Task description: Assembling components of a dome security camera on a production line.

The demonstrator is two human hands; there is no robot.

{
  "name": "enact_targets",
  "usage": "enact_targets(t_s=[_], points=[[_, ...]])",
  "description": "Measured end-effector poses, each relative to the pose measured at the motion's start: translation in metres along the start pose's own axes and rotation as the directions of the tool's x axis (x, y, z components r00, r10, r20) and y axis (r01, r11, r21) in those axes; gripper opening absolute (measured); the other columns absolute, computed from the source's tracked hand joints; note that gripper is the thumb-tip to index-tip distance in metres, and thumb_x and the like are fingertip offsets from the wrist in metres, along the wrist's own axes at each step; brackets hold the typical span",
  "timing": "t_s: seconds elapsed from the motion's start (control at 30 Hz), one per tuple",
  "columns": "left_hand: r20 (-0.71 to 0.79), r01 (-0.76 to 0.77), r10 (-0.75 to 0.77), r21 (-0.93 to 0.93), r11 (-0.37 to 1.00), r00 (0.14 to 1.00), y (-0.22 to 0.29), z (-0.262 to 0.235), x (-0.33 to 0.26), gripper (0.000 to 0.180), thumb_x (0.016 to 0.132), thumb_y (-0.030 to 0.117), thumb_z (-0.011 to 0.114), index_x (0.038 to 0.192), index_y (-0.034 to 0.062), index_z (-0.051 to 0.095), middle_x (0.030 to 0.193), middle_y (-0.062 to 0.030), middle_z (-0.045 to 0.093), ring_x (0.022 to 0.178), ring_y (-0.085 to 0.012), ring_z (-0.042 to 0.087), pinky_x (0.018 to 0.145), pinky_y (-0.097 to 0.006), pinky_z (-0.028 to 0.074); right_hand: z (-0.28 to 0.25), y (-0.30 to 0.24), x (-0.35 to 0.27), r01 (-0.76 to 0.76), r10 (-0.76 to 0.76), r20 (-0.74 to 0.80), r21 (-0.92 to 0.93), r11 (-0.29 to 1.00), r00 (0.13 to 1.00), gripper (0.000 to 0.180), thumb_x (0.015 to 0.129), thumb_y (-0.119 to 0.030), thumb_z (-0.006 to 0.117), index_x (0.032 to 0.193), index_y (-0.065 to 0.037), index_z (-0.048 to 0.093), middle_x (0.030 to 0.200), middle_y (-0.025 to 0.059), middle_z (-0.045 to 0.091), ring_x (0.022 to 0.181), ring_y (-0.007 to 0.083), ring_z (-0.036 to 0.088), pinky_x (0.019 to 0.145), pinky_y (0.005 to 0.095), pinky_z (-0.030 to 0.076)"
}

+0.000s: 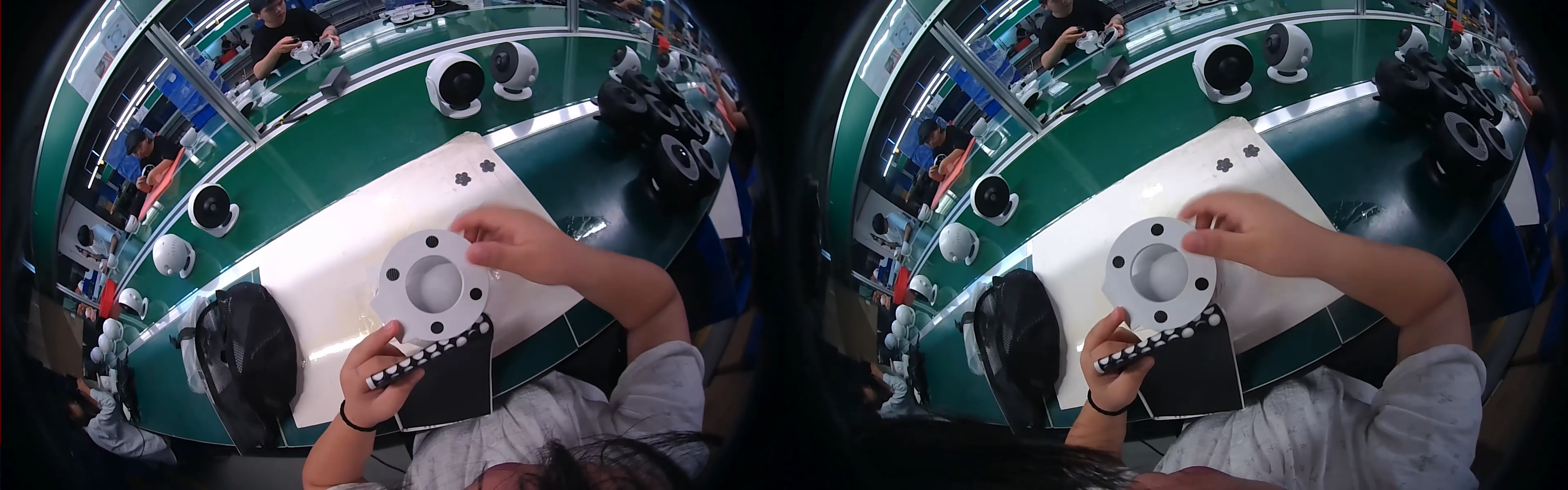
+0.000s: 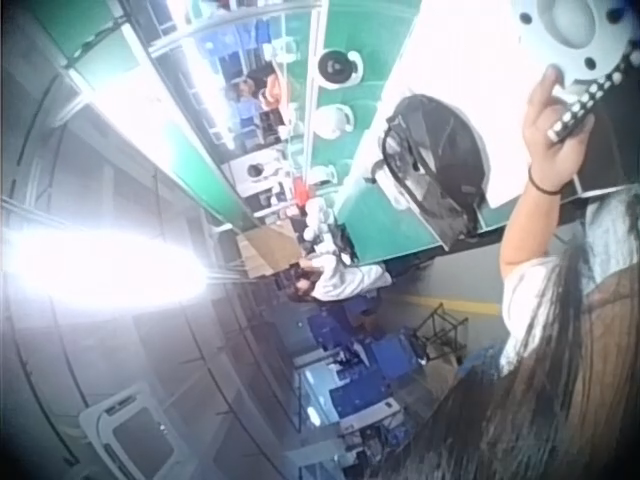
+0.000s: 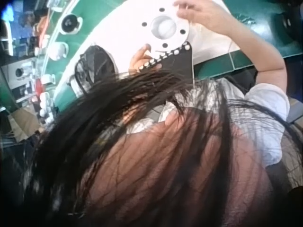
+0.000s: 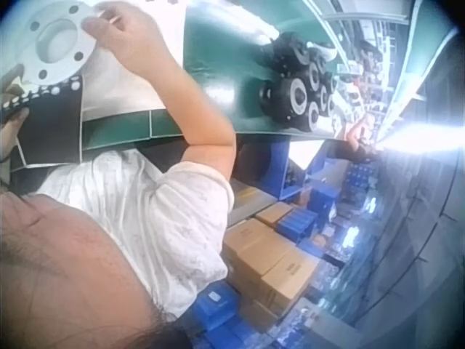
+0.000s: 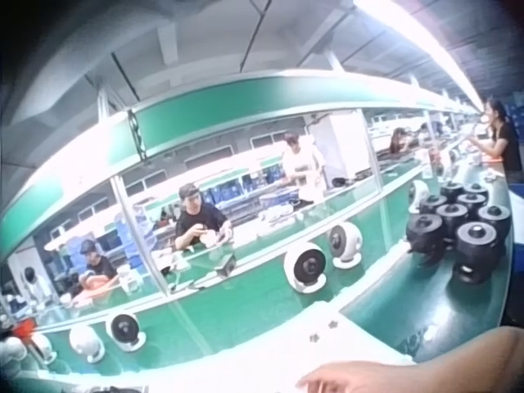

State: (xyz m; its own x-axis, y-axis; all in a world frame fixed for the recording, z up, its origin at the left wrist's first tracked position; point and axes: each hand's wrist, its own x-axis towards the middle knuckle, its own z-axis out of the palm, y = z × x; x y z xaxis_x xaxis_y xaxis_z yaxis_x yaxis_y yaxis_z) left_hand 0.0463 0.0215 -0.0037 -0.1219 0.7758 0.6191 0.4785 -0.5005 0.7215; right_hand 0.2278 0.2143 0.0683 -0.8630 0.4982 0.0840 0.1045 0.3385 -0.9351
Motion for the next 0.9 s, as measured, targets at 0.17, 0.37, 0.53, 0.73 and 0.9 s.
enact_targets(t_s=[0.17,0.37,0.53,0.73,0.9], points=[[-0.013,0.075,-0.075,-0.047,0.996,0.997,-0.001,-0.002,0.01,0.022,0.057,-0.007,0.07,0.075,-0.0022,0.058,0.116,-0.0205,0.051,0.064,-0.017,0.058,0.058,-0.025,0.046,-0.014,-0.001,0.047,-0.248,0.199,0.169,0.353,0.902,0.965,0.023,0.081,-0.028,0.06,0.082,-0.005,0.06,0.065,-0.0006,0.054,0.053,0.006,0.048,0.046,0.0194,0.037],[-0.009,0.37,-0.374,-0.118,0.921,0.927,-0.004,-0.019,0.031,0.011,0.07,0.002,0.066,0.078,-0.0014,0.059,0.114,-0.018,0.052,0.074,-0.0136,0.057,0.072,-0.026,0.043,-0.029,0.024,0.168,0.195,-0.185,-0.218,0.026,0.98,0.958,0.018,0.08,-0.026,0.059,0.08,-0.008,0.061,0.065,-0.0003,0.055,0.056,0.0102,0.047,0.05,0.0235,0.037],[0.071,0.646,-0.67,-0.358,0.674,0.739,-0.004,-0.016,0.05,0.045,0.075,0.005,0.064,0.116,-0.0039,0.047,0.08,0.0006,0.056,0.075,-0.0052,0.05,0.074,-0.02,0.039,-0.028,0.128,0.258,0.124,-0.664,-0.01,-0.98,0.155,0.748,0.012,0.071,-0.009,0.056,0.082,-0.01,0.059,0.08,0.0044,0.055,0.079,0.0188,0.056,0.063,0.0298,0.048],[0.102,0.674,-0.703,-0.406,0.617,0.704,-0.026,-0.015,0.061,0.047,0.074,0.005,0.065,0.116,-0.0035,0.047,0.082,-0.0007,0.057,0.076,-0.0068,0.051,0.072,-0.02,0.039,-0.066,0.149,0.272,0.065,-0.236,-0.038,-0.908,0.415,0.971,0.035,0.084,-0.035,0.05,0.099,-0.005,0.059,0.101,0.0089,0.059,0.097,0.0255,0.053,0.081,0.036,0.045],[0.027,0.696,-0.733,-0.341,0.633,0.68,-0.038,-0.005,0.071,0.045,0.068,0.008,0.068,0.107,-0.0045,0.05,0.093,-0.0084,0.058,0.084,-0.0125,0.054,0.078,-0.023,0.041,-0.183,0.168,0.226,-0.159,0.095,-0.153,-0.483,0.861,0.984,0.036,0.082,-0.034,0.05,0.106,-0.008,0.059,0.107,0.0094,0.058,0.099,0.0246,0.055,0.084,0.0331,0.043]])
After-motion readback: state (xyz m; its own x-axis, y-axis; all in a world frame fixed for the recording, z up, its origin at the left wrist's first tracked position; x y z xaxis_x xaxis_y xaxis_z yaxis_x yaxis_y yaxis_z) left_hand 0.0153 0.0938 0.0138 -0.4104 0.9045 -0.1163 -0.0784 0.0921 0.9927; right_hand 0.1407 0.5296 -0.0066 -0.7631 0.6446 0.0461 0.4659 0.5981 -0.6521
